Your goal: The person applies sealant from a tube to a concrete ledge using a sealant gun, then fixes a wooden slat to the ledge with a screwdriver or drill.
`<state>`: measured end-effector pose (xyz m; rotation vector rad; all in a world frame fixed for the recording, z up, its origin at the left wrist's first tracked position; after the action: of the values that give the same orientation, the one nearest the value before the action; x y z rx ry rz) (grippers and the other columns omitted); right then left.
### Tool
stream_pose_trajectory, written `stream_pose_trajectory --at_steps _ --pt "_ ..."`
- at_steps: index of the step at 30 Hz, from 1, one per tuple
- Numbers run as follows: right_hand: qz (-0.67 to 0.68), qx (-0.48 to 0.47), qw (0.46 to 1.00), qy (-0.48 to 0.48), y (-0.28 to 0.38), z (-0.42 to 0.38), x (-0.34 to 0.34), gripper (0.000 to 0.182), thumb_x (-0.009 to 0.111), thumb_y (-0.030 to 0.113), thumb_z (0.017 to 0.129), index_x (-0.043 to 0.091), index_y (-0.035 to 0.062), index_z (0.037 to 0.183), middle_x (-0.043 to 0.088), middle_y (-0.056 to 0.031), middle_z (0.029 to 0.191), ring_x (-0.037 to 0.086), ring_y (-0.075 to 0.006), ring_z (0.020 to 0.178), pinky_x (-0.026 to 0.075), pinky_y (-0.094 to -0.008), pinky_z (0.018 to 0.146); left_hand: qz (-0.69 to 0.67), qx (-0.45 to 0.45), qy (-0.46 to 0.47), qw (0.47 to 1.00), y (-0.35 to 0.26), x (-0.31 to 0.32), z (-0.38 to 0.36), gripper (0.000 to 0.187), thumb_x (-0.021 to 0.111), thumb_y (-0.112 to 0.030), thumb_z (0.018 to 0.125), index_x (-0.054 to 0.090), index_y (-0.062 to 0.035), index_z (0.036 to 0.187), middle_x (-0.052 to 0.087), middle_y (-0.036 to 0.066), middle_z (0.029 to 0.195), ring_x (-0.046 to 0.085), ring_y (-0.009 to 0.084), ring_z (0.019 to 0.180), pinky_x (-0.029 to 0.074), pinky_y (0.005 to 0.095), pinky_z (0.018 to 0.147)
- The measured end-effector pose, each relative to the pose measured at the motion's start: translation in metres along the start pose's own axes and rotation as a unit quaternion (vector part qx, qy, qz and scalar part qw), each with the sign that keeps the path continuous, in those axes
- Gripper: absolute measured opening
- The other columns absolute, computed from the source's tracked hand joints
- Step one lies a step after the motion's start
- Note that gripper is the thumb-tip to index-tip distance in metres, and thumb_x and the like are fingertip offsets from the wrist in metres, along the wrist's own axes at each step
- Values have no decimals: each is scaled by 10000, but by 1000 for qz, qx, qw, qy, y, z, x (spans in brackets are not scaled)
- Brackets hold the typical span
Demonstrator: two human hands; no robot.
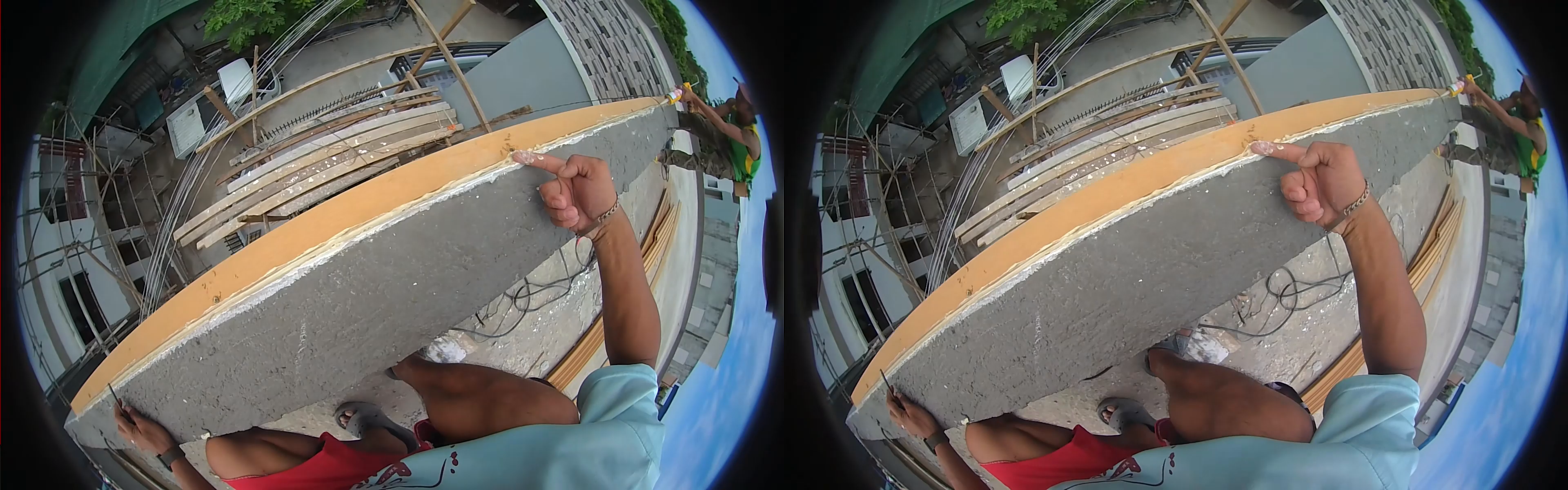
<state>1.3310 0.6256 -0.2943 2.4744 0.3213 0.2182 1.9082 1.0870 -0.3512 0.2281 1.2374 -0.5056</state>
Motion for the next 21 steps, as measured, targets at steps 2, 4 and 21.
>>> stream_pose_trajectory --at_steps 2,4,21 --pt "-28 -6 999 -25 -1 -4 -2 558 241 199 748 500 -23 1190 406 -26 477 278 -77 351 245 -206 307 -7 -1 -4 1000 0 0 -1 305 453 -214 919 519 -69 1179 486 133 1058 509 253 1007 374 337 882" --pt "-54 -11 997 -54 1 -8 -7 552 250 194 742 513 -22 1176 425 -36 480 289 -80 350 251 -210 311 -14 2 -5 1000 -5 -1 -1 306 454 -215 918 518 -70 1180 484 137 1058 510 254 1009 373 338 887" --pt "-511 -345 780 -107 12 -10 -5 382 410 29 663 655 -2 954 423 -90 755 424 -194 747 376 -283 700 -3 -4 6 1000 3 0 -1 303 450 -213 920 518 -75 1181 483 123 1082 506 257 1012 377 343 877"
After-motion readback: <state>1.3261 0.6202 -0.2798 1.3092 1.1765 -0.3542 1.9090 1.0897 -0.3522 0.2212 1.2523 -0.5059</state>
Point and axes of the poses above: each hand's wrist, its own z-axis towards the middle knuckle, its own x-axis out of the palm, y = z × x, the point moved 3 cm from there along z, towards the middle knuckle
